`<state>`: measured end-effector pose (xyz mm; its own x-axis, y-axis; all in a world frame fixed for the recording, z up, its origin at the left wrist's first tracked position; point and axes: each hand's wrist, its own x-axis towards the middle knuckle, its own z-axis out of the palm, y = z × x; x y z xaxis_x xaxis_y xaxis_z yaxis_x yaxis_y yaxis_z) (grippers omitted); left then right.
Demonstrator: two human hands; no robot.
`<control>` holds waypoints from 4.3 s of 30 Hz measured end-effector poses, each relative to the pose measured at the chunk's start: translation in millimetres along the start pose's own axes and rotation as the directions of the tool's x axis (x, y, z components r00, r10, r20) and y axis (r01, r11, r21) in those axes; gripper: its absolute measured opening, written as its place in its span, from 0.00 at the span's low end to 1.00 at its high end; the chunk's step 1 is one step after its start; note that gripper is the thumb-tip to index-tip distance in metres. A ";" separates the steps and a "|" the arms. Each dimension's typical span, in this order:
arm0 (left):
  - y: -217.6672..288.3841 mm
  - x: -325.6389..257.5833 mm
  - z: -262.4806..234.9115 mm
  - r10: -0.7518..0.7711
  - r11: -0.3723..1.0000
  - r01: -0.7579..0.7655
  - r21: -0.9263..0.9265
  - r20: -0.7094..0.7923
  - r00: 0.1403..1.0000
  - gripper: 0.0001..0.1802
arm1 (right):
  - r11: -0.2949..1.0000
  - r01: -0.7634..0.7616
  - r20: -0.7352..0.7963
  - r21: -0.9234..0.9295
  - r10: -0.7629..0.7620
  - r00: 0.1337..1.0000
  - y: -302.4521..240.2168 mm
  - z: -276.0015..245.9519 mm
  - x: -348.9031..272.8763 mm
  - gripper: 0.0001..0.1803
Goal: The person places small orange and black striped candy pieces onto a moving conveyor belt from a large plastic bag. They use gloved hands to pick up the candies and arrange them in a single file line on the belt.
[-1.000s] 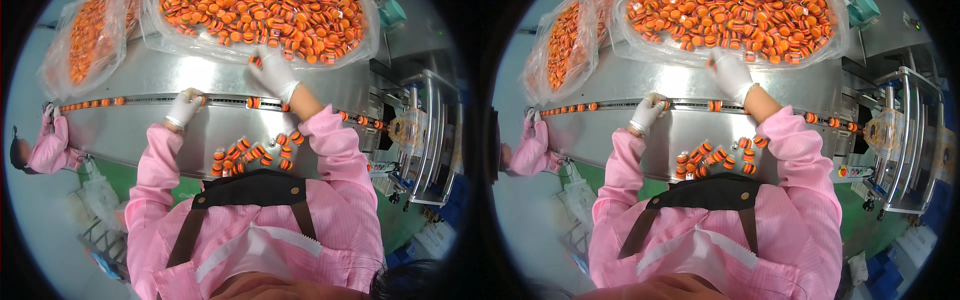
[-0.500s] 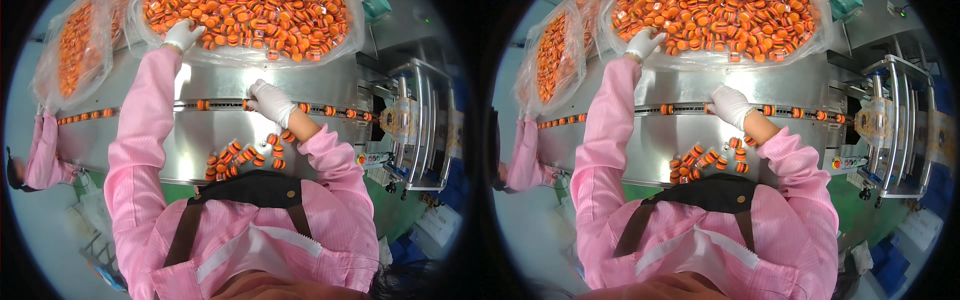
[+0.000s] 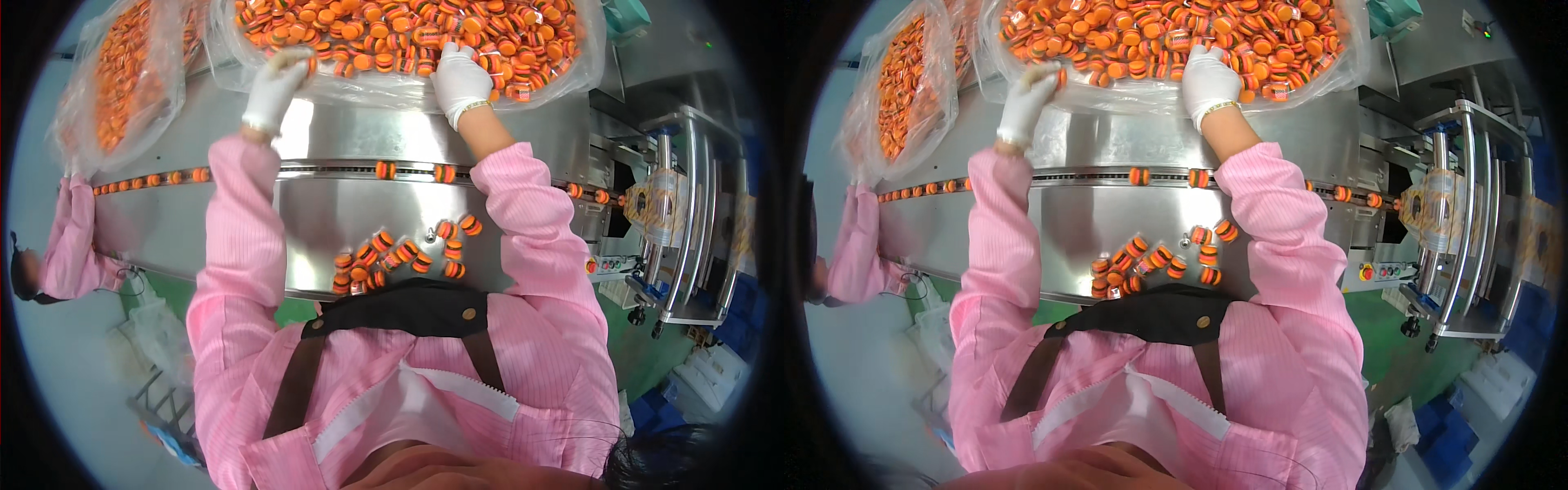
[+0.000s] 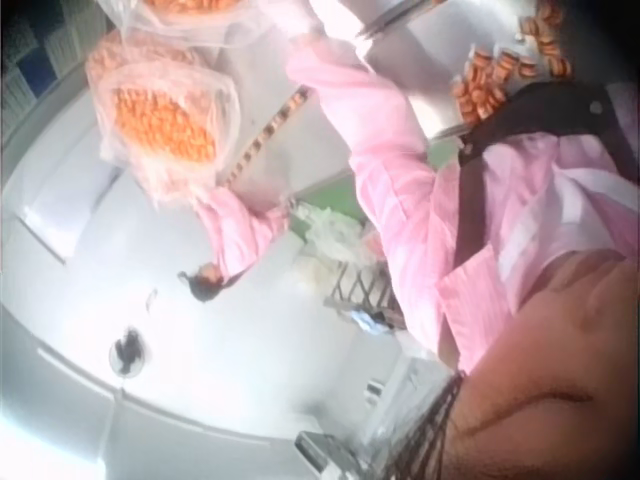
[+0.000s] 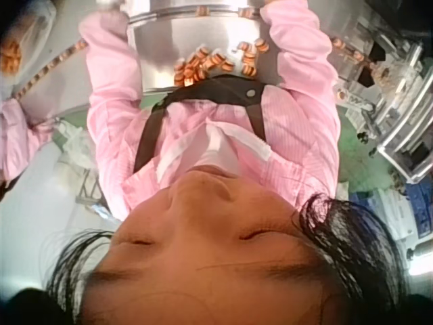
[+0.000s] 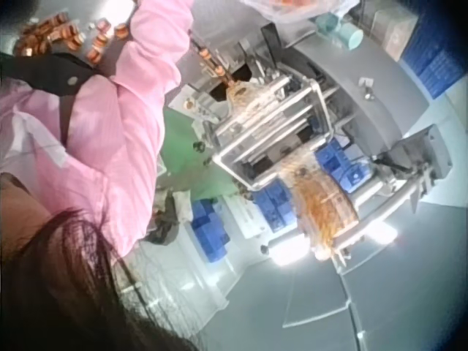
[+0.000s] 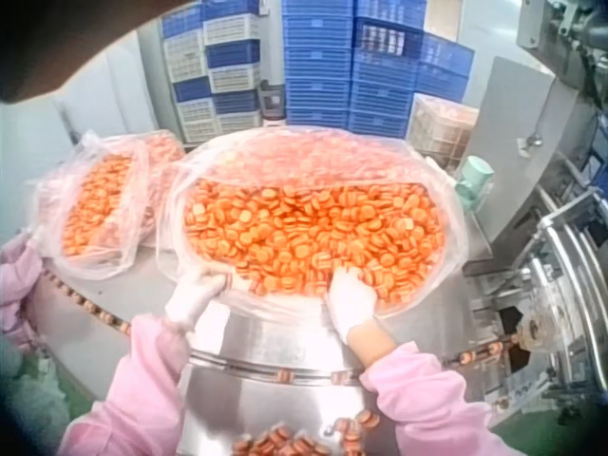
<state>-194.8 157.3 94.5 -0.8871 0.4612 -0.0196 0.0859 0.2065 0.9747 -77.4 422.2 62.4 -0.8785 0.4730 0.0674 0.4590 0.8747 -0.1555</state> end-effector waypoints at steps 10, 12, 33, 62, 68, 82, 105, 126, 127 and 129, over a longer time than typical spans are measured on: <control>-46.6 -121.1 19.4 -0.426 0.896 0.390 0.212 0.161 0.890 0.11 | 0.915 0.191 -0.265 0.355 -0.097 0.959 6.0 -11.7 -42.0 0.20; -56.5 -118.5 24.0 -0.277 0.871 0.182 0.457 0.151 0.949 0.14 | 0.831 0.323 -0.293 0.453 -0.203 0.934 7.0 -13.5 -67.0 0.19; 8.7 42.6 96.6 -0.015 0.281 -0.133 0.950 0.143 0.990 0.20 | 0.857 0.425 -0.083 0.292 -0.421 0.903 51.4 -6.6 -184.5 0.14; -40.0 -216.6 30.8 0.152 0.755 -0.204 0.623 0.137 0.979 0.15 | 0.934 0.355 0.153 0.036 -0.356 0.922 71.5 -42.0 -65.4 0.19; -41.2 -229.6 22.9 0.141 0.786 -0.188 0.589 0.125 0.982 0.13 | 0.900 0.433 0.274 0.054 -0.431 0.860 89.3 -31.0 -44.0 0.13; -76.0 -233.5 32.7 0.256 0.808 -0.169 0.565 -0.078 0.964 0.15 | 0.510 -0.121 0.248 0.851 -0.188 0.950 84.6 -6.3 -240.6 0.18; -83.0 -236.9 33.4 0.338 0.785 -0.208 0.583 -0.123 0.933 0.18 | 0.386 0.118 -0.093 0.915 -0.084 0.992 98.7 58.9 -271.2 0.23; -75.8 -235.5 35.4 0.243 0.794 -0.114 0.597 -0.140 0.960 0.19 | 0.562 0.221 -0.098 0.797 -0.241 0.966 88.5 26.9 -270.6 0.13; -75.4 -235.6 35.6 0.238 0.797 -0.113 0.594 -0.137 0.961 0.19 | 0.543 0.228 -0.113 0.808 -0.236 0.965 87.8 28.7 -270.1 0.13; -74.4 -234.6 36.3 0.227 0.801 -0.109 0.589 -0.131 0.965 0.19 | 0.558 0.240 -0.121 0.794 -0.242 0.963 87.7 30.5 -268.6 0.14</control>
<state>23.3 65.0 18.5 -0.8959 0.3793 0.2312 0.4321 0.6236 0.6514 194.7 368.7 0.6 -0.9408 0.2565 0.2216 -0.0599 0.5176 -0.8535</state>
